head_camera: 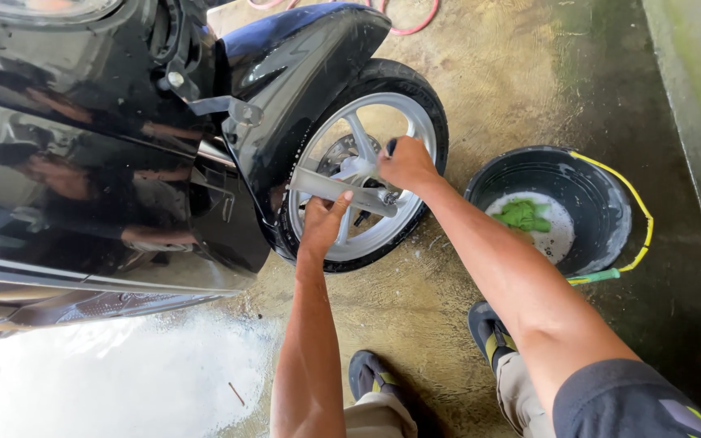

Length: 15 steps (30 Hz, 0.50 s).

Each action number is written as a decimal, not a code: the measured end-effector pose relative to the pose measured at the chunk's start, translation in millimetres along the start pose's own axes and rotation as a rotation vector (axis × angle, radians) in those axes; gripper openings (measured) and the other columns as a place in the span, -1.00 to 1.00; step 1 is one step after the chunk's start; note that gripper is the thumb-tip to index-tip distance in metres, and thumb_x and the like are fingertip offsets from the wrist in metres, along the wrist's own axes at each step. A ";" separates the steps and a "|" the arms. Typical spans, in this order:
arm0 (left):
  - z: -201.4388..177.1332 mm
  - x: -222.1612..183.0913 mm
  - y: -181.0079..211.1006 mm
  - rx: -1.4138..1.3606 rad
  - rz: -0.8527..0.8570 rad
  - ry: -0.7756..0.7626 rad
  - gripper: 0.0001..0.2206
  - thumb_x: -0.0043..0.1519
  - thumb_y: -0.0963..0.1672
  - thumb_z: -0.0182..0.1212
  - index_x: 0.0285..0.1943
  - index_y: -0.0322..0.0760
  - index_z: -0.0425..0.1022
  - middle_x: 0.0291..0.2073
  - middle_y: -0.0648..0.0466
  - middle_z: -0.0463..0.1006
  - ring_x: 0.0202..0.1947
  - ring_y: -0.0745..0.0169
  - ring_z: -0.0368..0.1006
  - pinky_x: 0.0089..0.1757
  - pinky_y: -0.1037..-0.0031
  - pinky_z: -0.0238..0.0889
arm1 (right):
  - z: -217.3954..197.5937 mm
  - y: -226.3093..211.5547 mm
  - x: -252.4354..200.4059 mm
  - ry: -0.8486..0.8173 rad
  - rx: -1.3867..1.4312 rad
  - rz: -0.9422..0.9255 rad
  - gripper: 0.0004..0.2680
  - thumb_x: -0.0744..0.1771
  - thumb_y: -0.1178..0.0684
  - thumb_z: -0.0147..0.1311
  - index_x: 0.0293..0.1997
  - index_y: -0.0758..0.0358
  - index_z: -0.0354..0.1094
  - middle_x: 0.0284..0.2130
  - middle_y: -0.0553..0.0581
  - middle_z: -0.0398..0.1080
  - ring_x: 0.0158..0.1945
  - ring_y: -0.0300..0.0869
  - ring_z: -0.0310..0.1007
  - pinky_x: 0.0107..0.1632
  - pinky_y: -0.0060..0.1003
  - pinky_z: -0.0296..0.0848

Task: The person scrubs the front wheel and tire of a motorcycle using a brush and soapy water from a bucket. They focus on cleaning the spokes, rim, and tire tread, repeatedly dipping the brush into the bucket to reload soap.

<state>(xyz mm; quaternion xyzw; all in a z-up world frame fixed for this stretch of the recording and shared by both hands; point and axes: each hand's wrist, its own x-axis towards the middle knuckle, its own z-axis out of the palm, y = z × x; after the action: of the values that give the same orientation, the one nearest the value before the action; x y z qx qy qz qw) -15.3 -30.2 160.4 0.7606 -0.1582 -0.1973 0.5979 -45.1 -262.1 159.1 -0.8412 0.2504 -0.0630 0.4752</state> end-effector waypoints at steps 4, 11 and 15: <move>2.1 4.5 0.5 -0.013 0.002 -0.003 -0.48 0.31 -0.08 0.36 0.40 -0.43 0.35 0.22 -0.22 0.49 0.25 0.05 0.37 0.18 0.20 0.32 | 4.3 36.9 4.9 0.003 0.057 0.105 -0.78 0.28 -0.07 0.08 -0.23 0.23 0.56 -0.34 0.42 0.54 -0.08 0.27 0.58 -0.04 0.09 0.55; -0.9 11.4 -10.5 -0.035 0.009 -0.039 -0.46 0.32 -0.07 0.34 0.41 -0.45 0.33 0.25 -0.27 0.44 0.29 0.00 0.34 0.21 0.16 0.29 | -1.1 64.7 -15.0 0.093 0.567 0.234 -0.83 0.18 0.05 0.17 -0.26 0.17 0.60 -0.44 0.23 0.55 -0.27 -0.04 0.63 -0.15 -0.21 0.55; 0.9 6.8 -2.5 -0.071 -0.024 -0.039 -0.45 0.30 -0.08 0.36 0.42 -0.43 0.32 0.27 -0.25 0.43 0.31 0.02 0.32 0.25 0.19 0.24 | 9.1 69.3 -5.8 0.221 0.831 0.308 -0.82 0.26 0.17 0.13 -0.09 0.37 0.51 -0.24 0.48 0.52 -0.23 -0.01 0.66 -0.21 -0.37 0.60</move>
<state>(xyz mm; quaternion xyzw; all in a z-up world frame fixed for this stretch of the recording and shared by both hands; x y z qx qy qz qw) -9.9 -33.6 157.1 0.7367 -0.1537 -0.2246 0.6191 -72.0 -281.6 97.3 -0.5203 0.3752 -0.1759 0.7467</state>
